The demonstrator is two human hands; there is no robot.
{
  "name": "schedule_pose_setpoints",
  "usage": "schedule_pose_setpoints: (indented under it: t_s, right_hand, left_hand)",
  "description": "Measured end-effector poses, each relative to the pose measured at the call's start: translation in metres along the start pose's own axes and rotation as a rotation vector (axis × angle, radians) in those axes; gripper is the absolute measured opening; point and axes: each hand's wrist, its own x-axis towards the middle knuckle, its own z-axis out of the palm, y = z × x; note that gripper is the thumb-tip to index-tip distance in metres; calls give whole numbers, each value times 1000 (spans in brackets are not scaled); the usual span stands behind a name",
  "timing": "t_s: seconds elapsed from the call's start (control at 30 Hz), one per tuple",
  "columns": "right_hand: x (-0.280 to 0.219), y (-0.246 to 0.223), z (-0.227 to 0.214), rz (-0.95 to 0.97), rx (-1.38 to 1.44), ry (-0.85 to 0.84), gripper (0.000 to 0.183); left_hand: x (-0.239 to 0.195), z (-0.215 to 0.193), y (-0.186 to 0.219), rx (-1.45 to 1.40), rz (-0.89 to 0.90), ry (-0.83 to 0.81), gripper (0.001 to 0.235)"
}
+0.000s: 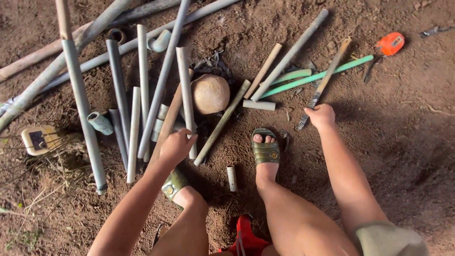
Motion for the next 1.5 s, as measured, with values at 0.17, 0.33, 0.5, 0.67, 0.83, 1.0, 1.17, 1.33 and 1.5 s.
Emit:
schedule_pose_setpoints:
  t_s: [0.17,0.33,0.5,0.67,0.83,1.0,1.17,1.33,1.5]
  right_hand:
    - [16,8,15,96,99,2,40]
    - [26,20,32,87,232,7,34]
    - [-25,-42,-15,115,867,-95,48]
    - [-44,-74,-31,62,835,-130,33]
    - [-91,-110,-65,78,1068,-242,33]
    - [-84,-87,-47,13,1136,-155,34]
    - [-120,-122,-65,-109,897,29,32]
    - [-97,-102,-47,-550,765,-36,17]
    - [-81,-98,-13,-721,514,-146,16]
  left_hand:
    - [5,51,-2,220,73,-25,39]
    - [4,96,-20,547,290,154,39]
    - [3,111,-19,681,232,173,54]
    - [9,105,-17,387,37,-42,41]
    - [-12,70,-11,-784,-247,-278,45]
    - [-38,37,-1,-1400,-192,-375,45]
    - [-43,31,-10,-1278,-45,-251,32]
    - [-44,-9,-15,-834,-43,-166,31]
    - [-14,1,-55,-637,-102,-104,37]
